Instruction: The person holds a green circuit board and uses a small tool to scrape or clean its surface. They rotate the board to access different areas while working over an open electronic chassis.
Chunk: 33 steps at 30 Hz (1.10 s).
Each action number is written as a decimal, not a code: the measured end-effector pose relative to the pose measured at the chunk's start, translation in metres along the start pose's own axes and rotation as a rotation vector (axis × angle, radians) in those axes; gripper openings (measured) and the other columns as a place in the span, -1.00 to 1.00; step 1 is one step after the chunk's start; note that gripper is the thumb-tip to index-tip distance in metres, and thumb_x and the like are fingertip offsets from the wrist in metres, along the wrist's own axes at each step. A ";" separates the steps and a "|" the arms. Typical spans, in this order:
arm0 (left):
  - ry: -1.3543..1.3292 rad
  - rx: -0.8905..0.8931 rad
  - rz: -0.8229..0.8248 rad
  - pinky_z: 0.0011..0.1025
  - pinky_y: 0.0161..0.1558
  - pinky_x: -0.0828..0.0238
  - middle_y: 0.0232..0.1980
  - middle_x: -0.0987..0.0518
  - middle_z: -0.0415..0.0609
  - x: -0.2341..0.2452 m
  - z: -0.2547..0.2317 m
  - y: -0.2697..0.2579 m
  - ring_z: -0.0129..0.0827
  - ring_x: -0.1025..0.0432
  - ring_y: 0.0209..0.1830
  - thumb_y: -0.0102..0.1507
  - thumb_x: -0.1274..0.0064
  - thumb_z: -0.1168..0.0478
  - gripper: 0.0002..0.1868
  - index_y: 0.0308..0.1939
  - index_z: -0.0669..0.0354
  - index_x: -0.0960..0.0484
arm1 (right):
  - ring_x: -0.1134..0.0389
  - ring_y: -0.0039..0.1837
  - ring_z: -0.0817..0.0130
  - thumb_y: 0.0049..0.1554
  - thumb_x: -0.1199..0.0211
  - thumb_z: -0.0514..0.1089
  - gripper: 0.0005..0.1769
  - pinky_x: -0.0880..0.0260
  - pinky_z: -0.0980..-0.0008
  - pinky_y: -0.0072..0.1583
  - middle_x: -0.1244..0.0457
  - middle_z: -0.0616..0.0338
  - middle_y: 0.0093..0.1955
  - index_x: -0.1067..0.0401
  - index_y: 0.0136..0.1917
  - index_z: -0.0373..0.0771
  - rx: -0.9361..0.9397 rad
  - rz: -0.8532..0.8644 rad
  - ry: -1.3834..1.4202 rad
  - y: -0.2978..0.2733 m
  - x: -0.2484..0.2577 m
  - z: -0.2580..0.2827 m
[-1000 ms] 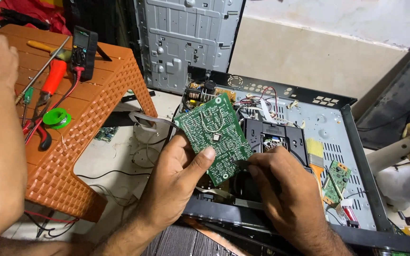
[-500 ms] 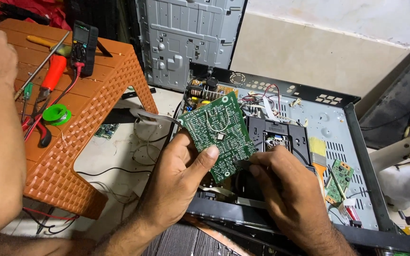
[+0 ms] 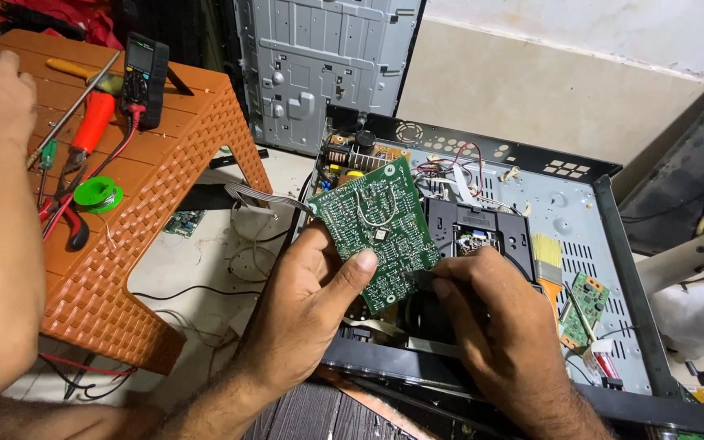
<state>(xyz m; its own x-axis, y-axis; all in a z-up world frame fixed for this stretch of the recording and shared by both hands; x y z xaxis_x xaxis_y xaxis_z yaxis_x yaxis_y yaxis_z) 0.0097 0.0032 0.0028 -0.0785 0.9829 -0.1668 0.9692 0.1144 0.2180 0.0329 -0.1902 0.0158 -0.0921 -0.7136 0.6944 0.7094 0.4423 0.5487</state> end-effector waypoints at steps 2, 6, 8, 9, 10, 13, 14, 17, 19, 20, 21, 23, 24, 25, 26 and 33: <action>-0.045 -0.026 0.019 -0.43 0.16 -0.47 0.09 -0.66 -0.06 -0.001 -0.001 0.000 -0.41 -0.53 0.09 0.30 -0.01 0.08 -0.56 0.19 0.24 -0.52 | -0.36 -0.17 0.33 0.20 -0.18 -0.27 -0.92 -0.39 0.40 -0.10 -0.30 0.18 -0.18 -0.43 -0.01 -0.27 -0.013 0.009 0.000 0.001 0.000 -0.001; -0.030 -0.021 0.027 -0.45 0.13 -0.49 0.10 -0.68 -0.06 -0.001 0.000 0.001 -0.43 -0.55 0.06 0.29 -0.01 0.06 -0.54 0.19 0.25 -0.53 | -0.36 -0.20 0.40 0.20 -0.16 -0.25 -0.92 -0.40 0.45 -0.14 -0.31 0.23 -0.20 -0.45 -0.03 -0.22 -0.018 0.065 0.038 0.001 -0.001 -0.002; -0.041 -0.025 0.030 -0.46 0.13 -0.50 0.11 -0.67 -0.05 -0.001 0.000 0.001 -0.44 -0.55 0.07 0.29 -0.01 0.05 -0.52 0.21 0.25 -0.52 | -0.35 -0.21 0.41 0.20 -0.16 -0.25 -0.94 -0.39 0.45 -0.14 -0.30 0.24 -0.21 -0.43 -0.04 -0.21 0.002 0.077 0.046 0.002 0.000 -0.002; -0.050 -0.021 0.027 -0.45 0.14 -0.49 0.12 -0.67 -0.04 -0.001 0.000 0.001 -0.43 -0.55 0.08 0.29 -0.01 0.04 -0.51 0.21 0.26 -0.51 | -0.36 -0.19 0.40 0.20 -0.16 -0.24 -0.92 -0.39 0.46 -0.12 -0.31 0.24 -0.19 -0.45 -0.03 -0.22 -0.010 0.066 0.069 0.002 0.001 -0.001; -0.058 -0.017 0.023 -0.44 0.15 -0.49 0.12 -0.67 -0.04 -0.001 0.000 0.001 -0.41 -0.55 0.09 0.28 -0.01 0.03 -0.50 0.22 0.26 -0.51 | -0.37 -0.16 0.40 0.20 -0.15 -0.24 -0.90 -0.38 0.46 -0.09 -0.32 0.24 -0.18 -0.46 -0.02 -0.23 -0.022 0.056 0.093 0.002 0.002 -0.001; 0.015 -0.028 0.009 -0.47 0.09 -0.46 0.05 -0.66 -0.11 0.000 0.001 0.001 -0.47 -0.51 0.01 0.28 -0.01 0.00 -0.52 0.17 0.22 -0.54 | -0.37 -0.14 0.37 0.21 -0.15 -0.23 -0.88 -0.38 0.46 -0.07 -0.32 0.21 -0.16 -0.47 0.00 -0.25 -0.042 0.021 0.059 0.000 0.002 -0.002; 0.015 -0.027 0.008 -0.47 0.09 -0.46 0.05 -0.66 -0.11 0.001 0.000 0.000 -0.47 -0.51 0.01 0.28 -0.01 0.00 -0.52 0.17 0.22 -0.54 | -0.37 -0.14 0.37 0.21 -0.15 -0.23 -0.88 -0.38 0.46 -0.07 -0.32 0.21 -0.16 -0.47 0.00 -0.25 -0.043 0.022 0.059 0.000 0.001 -0.003; 0.054 -0.006 -0.002 -0.49 -0.04 -0.45 -0.07 -0.64 -0.16 0.001 0.000 0.000 -0.51 -0.46 -0.14 0.28 -0.01 -0.02 -0.55 0.12 0.20 -0.57 | -0.39 -0.18 0.40 0.19 -0.17 -0.28 -0.90 -0.48 0.49 -0.14 -0.34 0.17 -0.16 -0.46 -0.02 -0.28 -0.018 0.022 0.037 0.001 0.001 -0.003; -0.011 -0.012 0.014 -0.44 0.10 -0.49 0.05 -0.67 -0.08 0.000 0.000 0.000 -0.43 -0.53 0.03 0.29 -0.01 0.04 -0.57 0.15 0.23 -0.54 | -0.38 -0.15 0.36 0.20 -0.17 -0.25 -0.90 -0.43 0.44 -0.08 -0.32 0.18 -0.16 -0.46 -0.01 -0.27 0.004 0.015 0.018 0.001 0.001 -0.001; -0.011 -0.011 0.014 -0.44 0.10 -0.49 0.05 -0.67 -0.08 0.000 0.000 0.000 -0.43 -0.53 0.03 0.29 -0.01 0.04 -0.57 0.15 0.23 -0.54 | -0.38 -0.15 0.36 0.20 -0.17 -0.25 -0.90 -0.43 0.44 -0.08 -0.32 0.18 -0.16 -0.46 -0.01 -0.27 0.004 0.015 0.018 0.001 0.001 -0.001; -0.020 -0.019 0.014 -0.43 0.15 -0.49 0.09 -0.66 -0.06 -0.001 -0.001 0.000 -0.41 -0.53 0.08 0.29 -0.01 0.03 -0.55 0.16 0.23 -0.53 | -0.38 -0.15 0.36 0.20 -0.17 -0.26 -0.90 -0.43 0.44 -0.09 -0.32 0.18 -0.16 -0.45 -0.01 -0.28 0.002 0.010 0.017 0.001 0.001 -0.001; -0.028 -0.027 0.013 -0.41 0.19 -0.48 0.13 -0.66 -0.04 -0.001 0.000 0.000 -0.38 -0.53 0.13 0.29 -0.01 0.03 -0.53 0.18 0.24 -0.52 | -0.38 -0.15 0.36 0.20 -0.17 -0.27 -0.90 -0.42 0.44 -0.10 -0.32 0.18 -0.17 -0.45 -0.01 -0.28 0.001 0.006 0.016 0.001 0.001 -0.001; -0.038 -0.035 0.013 -0.42 0.18 -0.48 0.12 -0.66 -0.04 -0.001 0.001 0.000 -0.39 -0.53 0.12 0.29 -0.01 0.04 -0.54 0.18 0.24 -0.52 | -0.37 -0.17 0.36 0.19 -0.18 -0.28 -0.91 -0.42 0.43 -0.11 -0.31 0.17 -0.18 -0.45 -0.02 -0.28 -0.002 0.009 0.010 0.001 0.000 -0.001; -0.047 -0.043 0.013 -0.42 0.17 -0.48 0.11 -0.65 -0.04 -0.001 0.003 0.000 -0.40 -0.53 0.10 0.30 -0.01 0.06 -0.56 0.17 0.25 -0.52 | -0.36 -0.18 0.36 0.18 -0.19 -0.29 -0.92 -0.42 0.43 -0.12 -0.31 0.17 -0.18 -0.44 -0.02 -0.28 -0.005 0.012 0.005 0.000 0.000 -0.001; -0.046 -0.043 0.012 -0.42 0.17 -0.48 0.11 -0.65 -0.04 0.000 0.002 0.000 -0.40 -0.53 0.10 0.30 -0.01 0.06 -0.56 0.17 0.25 -0.52 | -0.36 -0.18 0.36 0.18 -0.19 -0.29 -0.92 -0.42 0.43 -0.12 -0.31 0.17 -0.18 -0.44 -0.02 -0.28 -0.004 0.013 0.005 0.001 -0.001 -0.003; -0.010 -0.018 0.009 -0.46 0.07 -0.45 0.03 -0.64 -0.10 0.000 0.000 0.000 -0.45 -0.48 -0.01 0.29 -0.01 0.03 -0.55 0.16 0.23 -0.54 | -0.37 -0.19 0.43 0.17 -0.18 -0.27 -0.92 -0.43 0.49 -0.16 -0.33 0.23 -0.19 -0.46 -0.05 -0.24 -0.023 0.052 0.046 0.002 0.001 -0.002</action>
<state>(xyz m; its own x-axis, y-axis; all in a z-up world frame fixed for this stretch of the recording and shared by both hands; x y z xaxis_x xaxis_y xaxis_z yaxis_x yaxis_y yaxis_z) 0.0102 0.0034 0.0024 -0.0678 0.9824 -0.1741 0.9655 0.1086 0.2367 0.0354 -0.1911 0.0170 -0.0229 -0.7143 0.6994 0.7282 0.4674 0.5012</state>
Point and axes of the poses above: each hand's wrist, its own y-axis towards the middle knuckle, its own x-axis out of the back of the hand, z = x × y, the point moved 2 cm from there along y, towards the middle knuckle
